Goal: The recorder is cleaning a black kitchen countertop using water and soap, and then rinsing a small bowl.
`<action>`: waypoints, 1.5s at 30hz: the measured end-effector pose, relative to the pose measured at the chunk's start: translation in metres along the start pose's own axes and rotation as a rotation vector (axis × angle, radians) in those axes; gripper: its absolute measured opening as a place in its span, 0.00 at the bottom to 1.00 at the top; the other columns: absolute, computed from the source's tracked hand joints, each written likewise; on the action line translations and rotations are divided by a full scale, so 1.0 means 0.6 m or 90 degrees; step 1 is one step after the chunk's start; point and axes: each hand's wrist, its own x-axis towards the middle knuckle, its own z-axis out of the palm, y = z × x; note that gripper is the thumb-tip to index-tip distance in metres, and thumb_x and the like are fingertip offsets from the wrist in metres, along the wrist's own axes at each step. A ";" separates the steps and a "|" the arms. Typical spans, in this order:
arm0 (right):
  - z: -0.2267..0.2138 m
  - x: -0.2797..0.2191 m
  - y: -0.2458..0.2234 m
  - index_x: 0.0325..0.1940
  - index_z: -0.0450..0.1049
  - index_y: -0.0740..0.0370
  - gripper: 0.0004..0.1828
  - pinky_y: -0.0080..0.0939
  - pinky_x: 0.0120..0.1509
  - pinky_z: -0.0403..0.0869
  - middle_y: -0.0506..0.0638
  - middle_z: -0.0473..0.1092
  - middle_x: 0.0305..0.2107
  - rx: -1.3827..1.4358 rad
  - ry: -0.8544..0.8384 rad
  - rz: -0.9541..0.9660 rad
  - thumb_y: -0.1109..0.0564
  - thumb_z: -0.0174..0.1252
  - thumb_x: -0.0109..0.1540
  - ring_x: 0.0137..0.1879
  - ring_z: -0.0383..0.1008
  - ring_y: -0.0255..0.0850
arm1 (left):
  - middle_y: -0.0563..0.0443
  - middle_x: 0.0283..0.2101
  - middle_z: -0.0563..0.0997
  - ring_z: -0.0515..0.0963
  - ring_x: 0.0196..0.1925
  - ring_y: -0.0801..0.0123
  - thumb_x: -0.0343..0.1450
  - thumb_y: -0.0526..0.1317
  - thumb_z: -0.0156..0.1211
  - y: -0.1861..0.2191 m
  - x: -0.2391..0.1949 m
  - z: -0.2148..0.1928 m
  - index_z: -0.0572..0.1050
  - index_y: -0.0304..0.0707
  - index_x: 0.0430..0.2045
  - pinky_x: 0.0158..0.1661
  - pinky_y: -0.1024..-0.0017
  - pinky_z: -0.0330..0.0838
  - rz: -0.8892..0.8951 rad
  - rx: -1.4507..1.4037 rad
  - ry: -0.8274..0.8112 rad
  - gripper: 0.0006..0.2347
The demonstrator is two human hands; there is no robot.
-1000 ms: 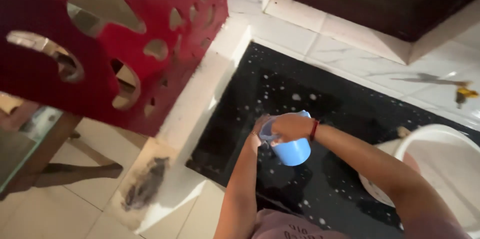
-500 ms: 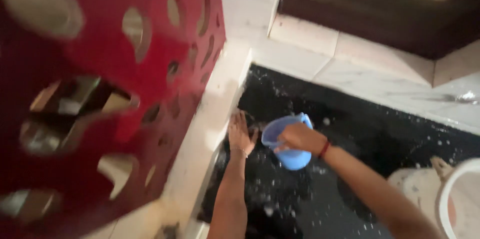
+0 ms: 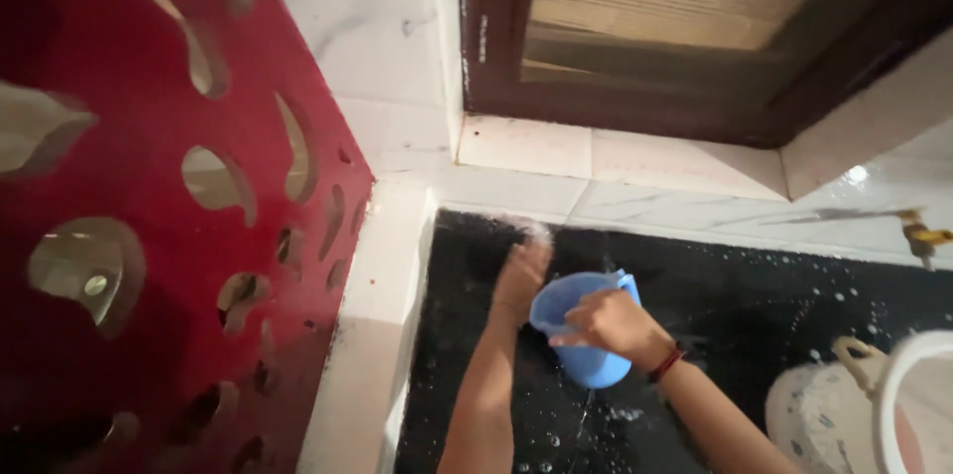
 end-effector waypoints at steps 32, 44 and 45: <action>-0.323 0.204 0.243 0.32 0.85 0.58 0.26 0.50 0.47 0.77 0.55 0.80 0.31 0.042 0.021 0.101 0.32 0.66 0.52 0.40 0.80 0.53 | 0.43 0.70 0.61 0.55 0.74 0.52 0.68 0.55 0.50 -0.048 0.337 -0.109 0.64 0.44 0.62 0.70 0.51 0.47 -0.428 -0.128 0.090 0.28; -0.394 -0.031 0.322 0.44 0.85 0.56 0.35 0.51 0.54 0.77 0.57 0.81 0.40 -0.089 -0.106 0.467 0.28 0.67 0.47 0.48 0.81 0.53 | 0.38 0.61 0.74 0.69 0.66 0.47 0.75 0.43 0.52 -0.097 0.318 -0.178 0.71 0.36 0.56 0.67 0.52 0.62 -0.149 -0.295 0.144 0.17; -0.389 -0.036 0.324 0.44 0.86 0.55 0.36 0.50 0.55 0.78 0.56 0.81 0.40 -0.090 -0.123 0.497 0.27 0.67 0.46 0.49 0.82 0.52 | 0.34 0.63 0.71 0.66 0.68 0.44 0.73 0.42 0.52 -0.136 0.294 -0.168 0.70 0.33 0.56 0.68 0.49 0.57 -0.287 -0.237 0.168 0.18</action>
